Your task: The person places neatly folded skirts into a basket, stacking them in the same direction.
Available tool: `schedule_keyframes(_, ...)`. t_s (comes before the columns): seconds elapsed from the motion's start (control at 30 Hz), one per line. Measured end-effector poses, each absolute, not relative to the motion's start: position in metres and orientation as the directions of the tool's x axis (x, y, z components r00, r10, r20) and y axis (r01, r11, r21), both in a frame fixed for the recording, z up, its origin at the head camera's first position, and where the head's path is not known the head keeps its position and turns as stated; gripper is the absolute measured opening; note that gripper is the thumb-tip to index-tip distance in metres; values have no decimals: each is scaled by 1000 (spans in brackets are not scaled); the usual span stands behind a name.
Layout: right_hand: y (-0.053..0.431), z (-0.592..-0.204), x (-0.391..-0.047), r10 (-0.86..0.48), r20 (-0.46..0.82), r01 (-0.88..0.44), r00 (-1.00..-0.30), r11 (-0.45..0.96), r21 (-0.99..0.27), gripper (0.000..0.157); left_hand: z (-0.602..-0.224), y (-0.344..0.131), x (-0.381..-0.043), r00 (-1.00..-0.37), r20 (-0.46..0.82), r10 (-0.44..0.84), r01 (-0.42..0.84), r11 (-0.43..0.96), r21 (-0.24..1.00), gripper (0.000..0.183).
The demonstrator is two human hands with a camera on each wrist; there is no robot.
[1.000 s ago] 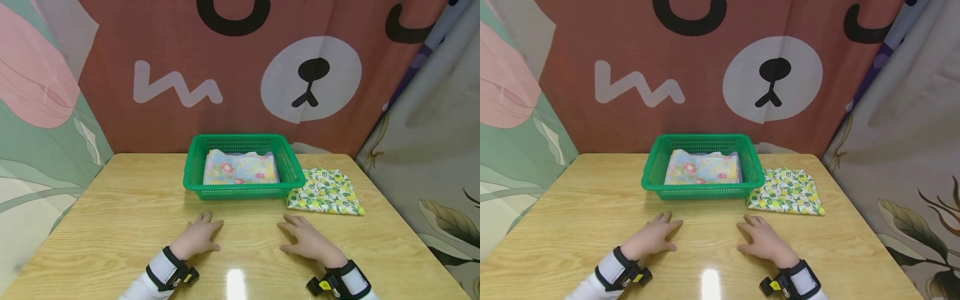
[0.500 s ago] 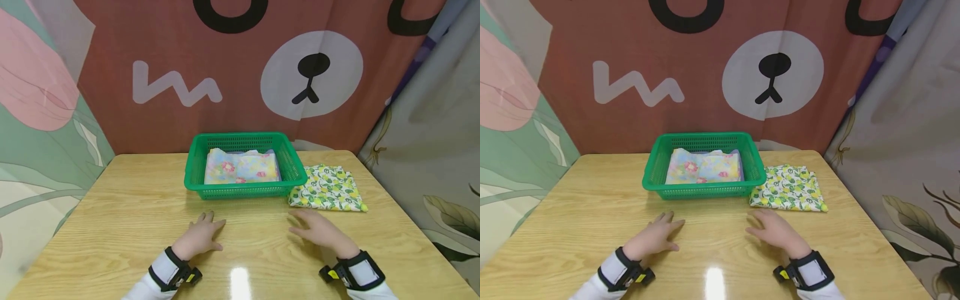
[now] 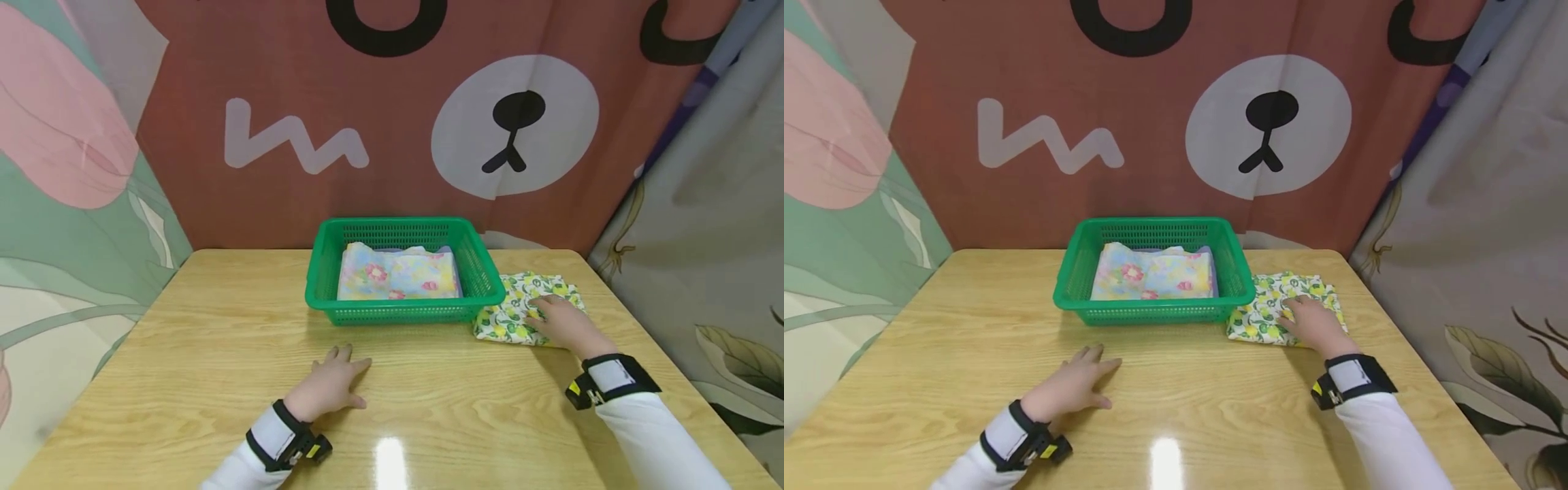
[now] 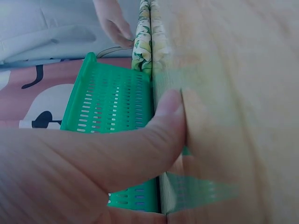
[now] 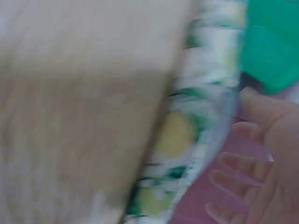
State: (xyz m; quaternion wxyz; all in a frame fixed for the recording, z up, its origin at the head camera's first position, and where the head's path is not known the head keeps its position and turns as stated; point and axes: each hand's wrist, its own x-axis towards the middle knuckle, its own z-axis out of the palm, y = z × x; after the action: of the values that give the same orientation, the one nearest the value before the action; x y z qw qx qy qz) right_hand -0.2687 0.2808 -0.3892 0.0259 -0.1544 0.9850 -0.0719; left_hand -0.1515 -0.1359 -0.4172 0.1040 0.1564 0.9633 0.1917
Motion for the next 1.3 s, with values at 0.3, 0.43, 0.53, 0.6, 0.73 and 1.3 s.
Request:
schedule_keyframes(0.3,280,-408,-287,-276,-92,-263,-957,955,-137,71,-417,-136,-151,-930,-144,339,257,878,404,70)
schedule_keyframes(0.43,280,-412,-290,-302,-86,-289,-949,948,-135,69,-417,-135,-151,-930,-145,337,258,881,396,70)
schedule_keyframes(0.53,282,-415,-292,-312,-126,-288,-942,942,-174,72,-417,-135,-152,-930,-147,337,258,883,392,70)
schedule_keyframes(0.6,283,-416,-293,-308,-168,-272,-936,940,-208,78,-417,-135,-152,-930,-148,336,257,883,392,70)
schedule_keyframes(0.73,286,-415,-293,-317,-232,-263,-920,936,-236,88,-417,-135,-152,-930,-150,337,255,882,397,70)
schedule_keyframes(1.3,290,-390,-278,-314,-351,-255,-882,945,-203,77,-416,-136,-152,-927,-166,336,247,881,405,70)
